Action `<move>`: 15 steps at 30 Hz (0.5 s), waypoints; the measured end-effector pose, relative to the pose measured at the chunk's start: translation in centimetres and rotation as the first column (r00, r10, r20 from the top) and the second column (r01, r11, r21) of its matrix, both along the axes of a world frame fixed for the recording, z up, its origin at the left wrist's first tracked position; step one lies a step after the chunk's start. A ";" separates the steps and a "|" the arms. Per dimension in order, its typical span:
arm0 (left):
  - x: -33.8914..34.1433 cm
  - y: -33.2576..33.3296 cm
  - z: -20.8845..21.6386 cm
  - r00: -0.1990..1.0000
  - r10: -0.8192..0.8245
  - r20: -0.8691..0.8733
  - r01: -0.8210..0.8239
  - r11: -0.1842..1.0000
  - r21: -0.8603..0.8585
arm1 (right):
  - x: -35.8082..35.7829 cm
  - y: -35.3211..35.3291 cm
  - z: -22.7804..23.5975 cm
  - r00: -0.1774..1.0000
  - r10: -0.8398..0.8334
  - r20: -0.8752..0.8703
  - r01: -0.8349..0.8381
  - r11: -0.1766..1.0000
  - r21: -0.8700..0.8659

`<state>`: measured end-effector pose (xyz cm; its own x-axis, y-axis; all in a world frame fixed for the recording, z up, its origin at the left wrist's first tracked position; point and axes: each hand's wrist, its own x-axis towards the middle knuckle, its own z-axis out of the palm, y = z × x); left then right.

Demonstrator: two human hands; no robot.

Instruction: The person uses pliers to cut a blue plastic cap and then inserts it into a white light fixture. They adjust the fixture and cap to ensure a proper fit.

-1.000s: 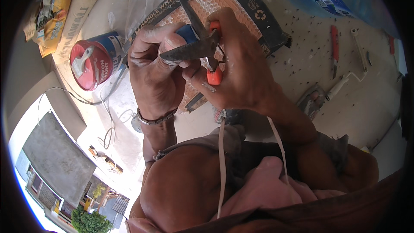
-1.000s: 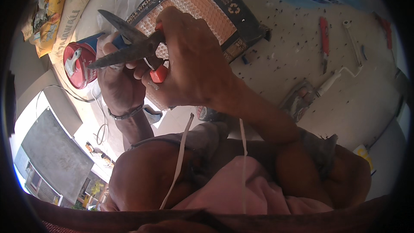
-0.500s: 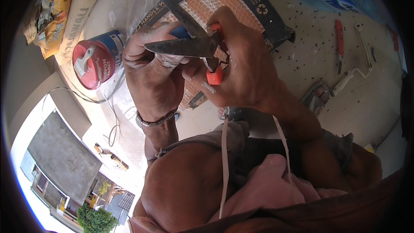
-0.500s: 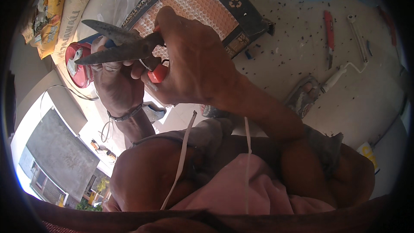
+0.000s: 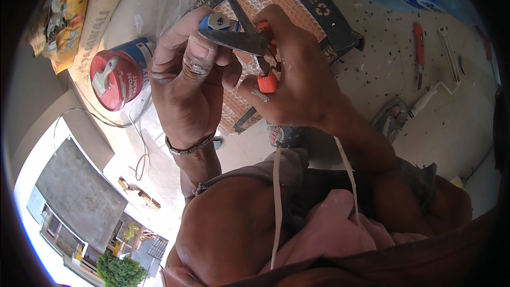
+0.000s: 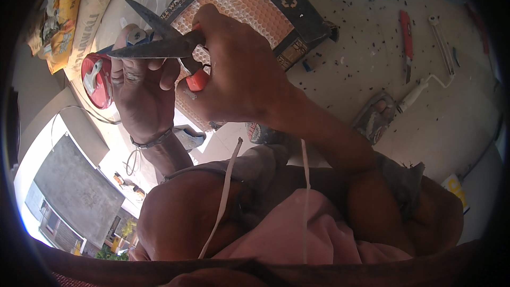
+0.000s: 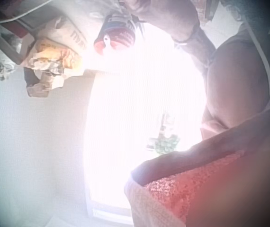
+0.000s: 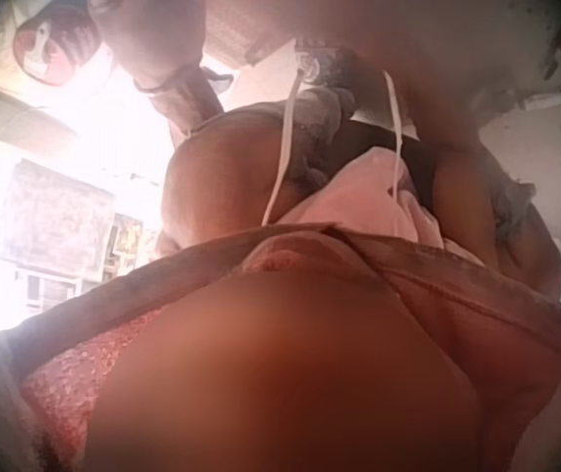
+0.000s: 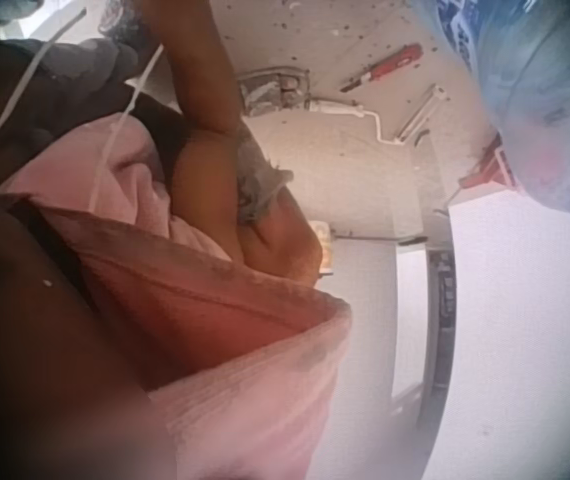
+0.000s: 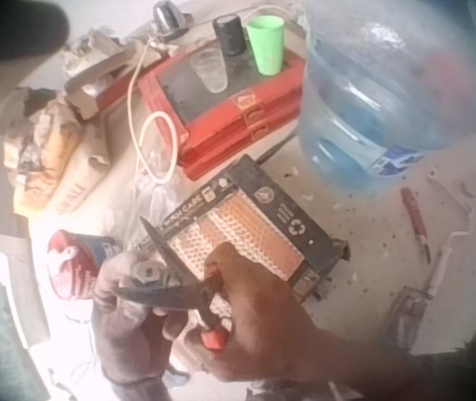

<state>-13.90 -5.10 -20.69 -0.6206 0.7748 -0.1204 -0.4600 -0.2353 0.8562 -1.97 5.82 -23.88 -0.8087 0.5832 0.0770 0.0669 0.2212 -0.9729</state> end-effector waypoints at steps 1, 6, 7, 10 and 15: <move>0.0 -0.1 0.0 0.999 0.012 0.033 -0.012 1.000 0.001 | -0.1 0.1 0.0 1.000 0.004 0.006 -0.004 1.000 0.007; 0.1 -0.2 0.0 0.997 -0.003 0.077 0.003 1.000 0.004 | -0.3 0.3 0.4 0.998 0.008 0.059 -0.009 1.000 0.023; 0.1 -0.1 0.0 0.997 -0.007 0.071 0.006 1.000 0.008 | -0.2 0.3 0.5 0.998 0.005 0.069 -0.006 1.000 0.022; 0.1 0.0 0.1 0.999 0.014 0.043 -0.013 1.000 -0.018 | 0.1 0.5 0.9 0.992 0.033 0.125 -0.045 0.994 0.100; -0.3 -0.1 0.4 0.999 0.029 -0.042 -0.032 0.997 -0.071 | 0.0 0.5 0.9 0.998 0.010 0.069 -0.018 0.995 0.102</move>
